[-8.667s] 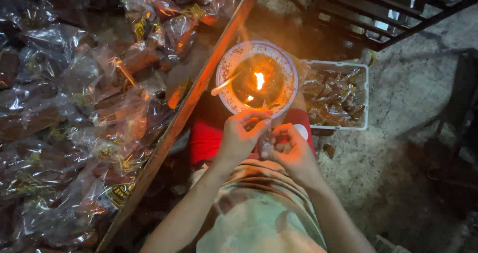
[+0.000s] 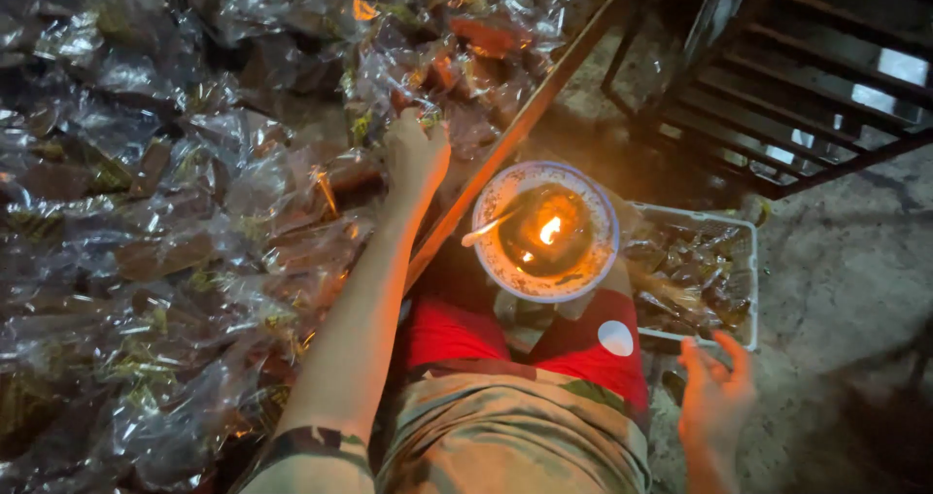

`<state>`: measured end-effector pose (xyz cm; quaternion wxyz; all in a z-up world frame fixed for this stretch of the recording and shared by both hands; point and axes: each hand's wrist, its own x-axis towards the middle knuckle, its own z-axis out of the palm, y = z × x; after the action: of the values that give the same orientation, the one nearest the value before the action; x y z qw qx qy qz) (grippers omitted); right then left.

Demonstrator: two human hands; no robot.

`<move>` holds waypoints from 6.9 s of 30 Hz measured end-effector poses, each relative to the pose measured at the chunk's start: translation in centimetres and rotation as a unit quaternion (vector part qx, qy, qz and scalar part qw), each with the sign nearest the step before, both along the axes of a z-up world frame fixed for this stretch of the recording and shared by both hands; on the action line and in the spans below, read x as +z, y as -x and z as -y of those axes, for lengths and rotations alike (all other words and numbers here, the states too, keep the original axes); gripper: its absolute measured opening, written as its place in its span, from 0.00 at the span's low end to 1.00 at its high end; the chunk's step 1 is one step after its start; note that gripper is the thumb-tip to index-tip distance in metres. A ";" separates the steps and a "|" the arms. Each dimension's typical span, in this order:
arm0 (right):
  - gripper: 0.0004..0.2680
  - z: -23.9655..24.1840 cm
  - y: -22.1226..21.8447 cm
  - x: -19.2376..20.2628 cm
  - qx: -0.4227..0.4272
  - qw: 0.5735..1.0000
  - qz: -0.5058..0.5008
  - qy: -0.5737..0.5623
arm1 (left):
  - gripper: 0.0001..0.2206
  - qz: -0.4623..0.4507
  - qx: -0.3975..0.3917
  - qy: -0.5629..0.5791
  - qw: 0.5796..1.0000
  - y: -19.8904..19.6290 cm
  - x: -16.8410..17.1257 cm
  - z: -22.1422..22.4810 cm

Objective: Sealing plastic bags containing food items by melting the edges over a candle flame.

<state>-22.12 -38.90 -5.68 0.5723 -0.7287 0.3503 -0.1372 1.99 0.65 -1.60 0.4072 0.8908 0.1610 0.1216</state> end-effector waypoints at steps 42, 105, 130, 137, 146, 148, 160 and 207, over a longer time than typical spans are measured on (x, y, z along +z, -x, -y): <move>0.06 -16.3 -0.4 12.2 0.321 0.795 0.411 0.308 | 0.27 0.024 0.040 0.720 0.692 23.1 7.2 12.9; 0.05 -8.6 -1.4 10.0 0.262 0.940 0.211 0.058 | 0.12 0.228 -0.271 -0.017 0.935 21.6 3.3 10.4; 0.10 -5.3 0.0 13.0 0.434 0.884 0.080 0.154 | 0.11 0.120 0.045 0.434 0.891 21.0 5.2 6.7; 0.23 -3.7 0.1 9.3 0.499 0.844 0.003 0.194 | 0.11 0.105 -0.209 0.235 0.943 22.8 7.7 8.0; 0.07 -5.5 -0.6 11.1 0.464 0.831 0.164 0.258 | 0.17 -0.162 -0.330 0.295 0.882 21.8 5.5 10.0; 0.08 -7.3 -1.0 13.1 0.309 0.942 0.021 0.132 | 0.10 -0.092 -0.298 0.255 0.915 21.8 5.1 10.4; 0.04 -9.1 -0.7 8.3 0.304 0.935 0.078 0.162 | 0.06 0.109 -0.199 0.125 0.966 22.1 4.0 10.1; 0.04 -14.4 -4.7 11.4 0.140 0.946 -0.007 -0.293 | 0.15 -0.118 -0.145 0.399 0.897 20.0 3.4 14.2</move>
<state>-17.40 -24.53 5.70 0.7712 -0.5719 0.2734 0.0586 -18.00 -13.59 1.81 0.7198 0.6746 0.1117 -0.1199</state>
